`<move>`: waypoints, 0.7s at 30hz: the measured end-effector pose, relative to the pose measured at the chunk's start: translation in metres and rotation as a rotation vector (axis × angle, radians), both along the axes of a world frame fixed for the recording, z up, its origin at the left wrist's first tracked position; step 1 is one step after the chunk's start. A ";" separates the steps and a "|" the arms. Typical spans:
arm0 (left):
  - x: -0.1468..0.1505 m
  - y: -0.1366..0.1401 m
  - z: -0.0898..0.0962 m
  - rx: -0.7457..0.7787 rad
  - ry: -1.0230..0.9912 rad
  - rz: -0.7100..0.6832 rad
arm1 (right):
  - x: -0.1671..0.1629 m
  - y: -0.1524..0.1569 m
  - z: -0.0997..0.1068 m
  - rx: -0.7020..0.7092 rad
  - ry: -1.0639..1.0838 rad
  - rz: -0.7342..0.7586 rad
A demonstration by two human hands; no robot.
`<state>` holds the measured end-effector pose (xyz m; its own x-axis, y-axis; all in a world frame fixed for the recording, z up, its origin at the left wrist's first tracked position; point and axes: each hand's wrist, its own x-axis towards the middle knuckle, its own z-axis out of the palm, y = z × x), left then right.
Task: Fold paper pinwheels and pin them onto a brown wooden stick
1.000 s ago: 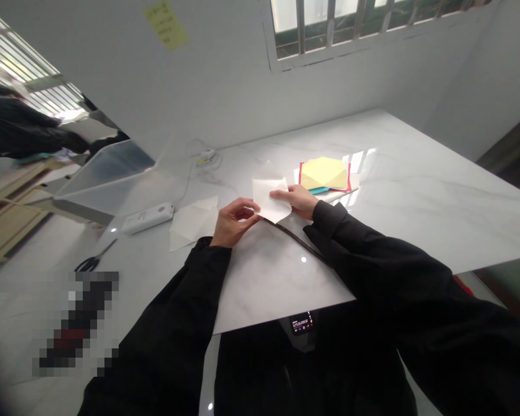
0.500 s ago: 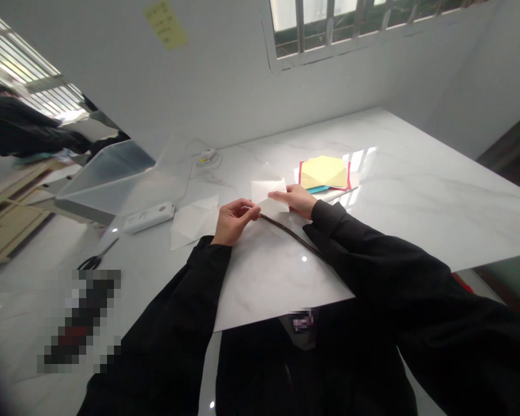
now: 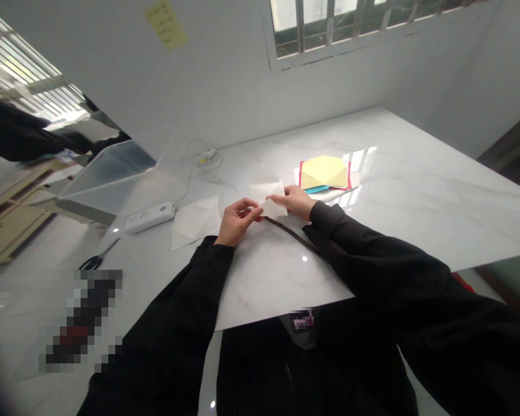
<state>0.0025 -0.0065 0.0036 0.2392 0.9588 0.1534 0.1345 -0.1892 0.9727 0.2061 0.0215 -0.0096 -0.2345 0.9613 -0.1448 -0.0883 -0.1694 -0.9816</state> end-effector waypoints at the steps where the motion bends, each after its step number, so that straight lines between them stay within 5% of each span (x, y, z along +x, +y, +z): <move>1: 0.001 0.000 0.000 0.001 -0.002 0.003 | 0.000 0.001 -0.001 0.002 -0.006 -0.005; 21: 0.003 0.000 -0.008 0.044 0.060 0.041 | -0.005 -0.001 -0.007 0.152 -0.146 0.014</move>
<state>0.0053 -0.0063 -0.0046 0.2103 0.9605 0.1822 0.2013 -0.2249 0.9534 0.2016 0.0209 -0.0165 -0.2348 0.9715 -0.0316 0.0576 -0.0185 -0.9982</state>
